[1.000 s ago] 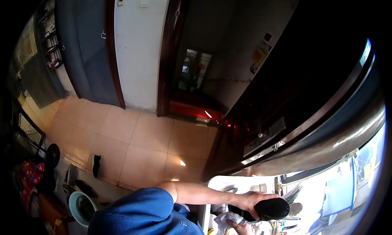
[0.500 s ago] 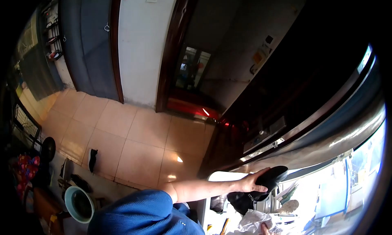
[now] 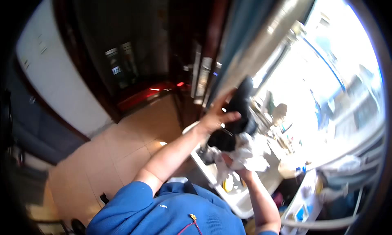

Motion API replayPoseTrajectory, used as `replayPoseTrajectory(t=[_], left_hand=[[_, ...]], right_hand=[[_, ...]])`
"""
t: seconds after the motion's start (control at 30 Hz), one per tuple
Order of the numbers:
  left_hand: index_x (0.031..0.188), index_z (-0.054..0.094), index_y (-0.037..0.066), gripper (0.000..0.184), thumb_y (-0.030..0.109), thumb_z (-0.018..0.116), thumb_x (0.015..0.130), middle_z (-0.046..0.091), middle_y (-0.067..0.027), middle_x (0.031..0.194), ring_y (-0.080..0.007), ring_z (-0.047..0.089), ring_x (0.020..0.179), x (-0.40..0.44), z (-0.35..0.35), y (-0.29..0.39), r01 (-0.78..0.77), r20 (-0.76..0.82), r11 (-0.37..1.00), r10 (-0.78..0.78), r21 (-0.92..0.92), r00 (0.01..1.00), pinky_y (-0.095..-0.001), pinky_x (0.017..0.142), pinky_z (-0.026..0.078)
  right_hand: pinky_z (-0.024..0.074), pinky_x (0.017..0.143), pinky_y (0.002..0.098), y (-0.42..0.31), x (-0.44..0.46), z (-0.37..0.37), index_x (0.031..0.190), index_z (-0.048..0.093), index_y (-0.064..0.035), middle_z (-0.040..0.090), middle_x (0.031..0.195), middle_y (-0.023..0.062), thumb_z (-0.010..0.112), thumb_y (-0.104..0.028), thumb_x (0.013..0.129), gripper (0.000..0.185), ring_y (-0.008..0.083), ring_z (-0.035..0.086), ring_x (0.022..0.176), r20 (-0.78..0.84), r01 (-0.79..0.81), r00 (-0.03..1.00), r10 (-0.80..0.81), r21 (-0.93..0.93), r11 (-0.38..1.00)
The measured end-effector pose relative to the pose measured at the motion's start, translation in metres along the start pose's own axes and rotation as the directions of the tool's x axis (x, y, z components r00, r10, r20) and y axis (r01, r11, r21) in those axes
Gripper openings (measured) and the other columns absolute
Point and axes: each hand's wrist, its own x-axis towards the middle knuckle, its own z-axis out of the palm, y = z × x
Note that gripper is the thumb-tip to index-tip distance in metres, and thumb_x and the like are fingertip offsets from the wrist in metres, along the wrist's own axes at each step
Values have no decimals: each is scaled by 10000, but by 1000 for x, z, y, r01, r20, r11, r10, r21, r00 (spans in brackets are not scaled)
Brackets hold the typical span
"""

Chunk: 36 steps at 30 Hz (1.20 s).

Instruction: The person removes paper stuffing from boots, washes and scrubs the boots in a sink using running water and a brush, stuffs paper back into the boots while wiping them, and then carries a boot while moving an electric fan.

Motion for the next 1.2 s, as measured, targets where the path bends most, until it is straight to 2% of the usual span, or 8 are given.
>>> replayPoseTrajectory(t=[0.3, 0.5, 0.57, 0.63, 0.77, 0.93, 1.03, 1.2], left_hand=[[1269, 463, 37, 603, 279, 750, 797, 584, -46, 1086, -126, 588, 940, 27, -8, -86, 190, -68, 981, -192, -40, 979, -265, 813, 509], [1317, 400, 8, 733, 317, 773, 768, 566, -91, 1149, -167, 578, 998, 35, -13, -117, 412, -44, 911, -412, -10, 910, -279, 857, 496], [1316, 403, 15, 724, 333, 764, 775, 566, -92, 1153, -175, 583, 991, 36, -18, -124, 393, 41, 918, -395, 55, 918, -290, 841, 508], [1304, 424, 42, 682, 382, 729, 799, 569, -83, 1146, -166, 592, 982, 36, -29, -126, 500, 57, 865, -497, -47, 866, -308, 827, 522], [1253, 482, 37, 664, 473, 688, 796, 612, -107, 1134, -210, 621, 1003, 33, -73, -138, 674, 117, 689, -671, -266, 732, -350, 865, 531], [1284, 459, 23, 806, 563, 690, 731, 579, -137, 1208, -262, 581, 1092, 18, -100, -153, 750, 236, 582, -718, -315, 655, -417, 972, 472], [1322, 414, 27, 921, 632, 684, 682, 534, -146, 1267, -280, 545, 1146, 10, -106, -160, 769, 226, 605, -736, -206, 639, -451, 997, 451], [1338, 389, 23, 1003, 686, 675, 642, 537, -140, 1256, -265, 544, 1138, 3, -116, -173, 759, 272, 575, -711, -305, 648, -427, 1010, 434]], right_hand=[[455, 671, 338, 7, 5, 14, 1009, 591, -27, 575, 814, 66, 759, -258, 767, 374, 213, 552, 750, -543, 193, 833, -101, 114, 975], [479, 784, 307, 21, -24, -10, 1076, 614, -18, 634, 956, 83, 760, -371, 769, 490, 150, 581, 861, 95, -386, 905, 415, 592, 707], [459, 867, 283, 29, -43, -13, 1148, 597, -23, 632, 1042, 70, 781, -328, 757, 529, 152, 576, 951, -149, -90, 956, 253, 671, 736], [420, 951, 287, 30, -67, -46, 1218, 558, -18, 602, 1142, 76, 817, -274, 716, 620, 176, 546, 1059, 63, -327, 895, 442, 767, 552], [360, 1027, 339, 57, -110, -68, 1302, 469, -15, 524, 1269, 75, 844, -120, 624, 782, 212, 473, 1179, -156, -223, 856, 492, 747, 626], [336, 1055, 377, 64, -140, -71, 1365, 364, 2, 467, 1339, 91, 863, -487, 536, 1084, 233, 447, 1222, -313, -89, 840, 443, 726, 682], [373, 1015, 350, 47, -132, -71, 1292, 459, -15, 544, 1227, 81, 860, -214, 588, 834, 219, 496, 1151, -360, -56, 745, 562, 805, 591], [397, 1009, 398, 45, -131, -62, 1323, 400, 25, 516, 1251, 142, 744, -349, 635, 856, 279, 514, 1155, -373, -96, 671, 641, 814, 573]])
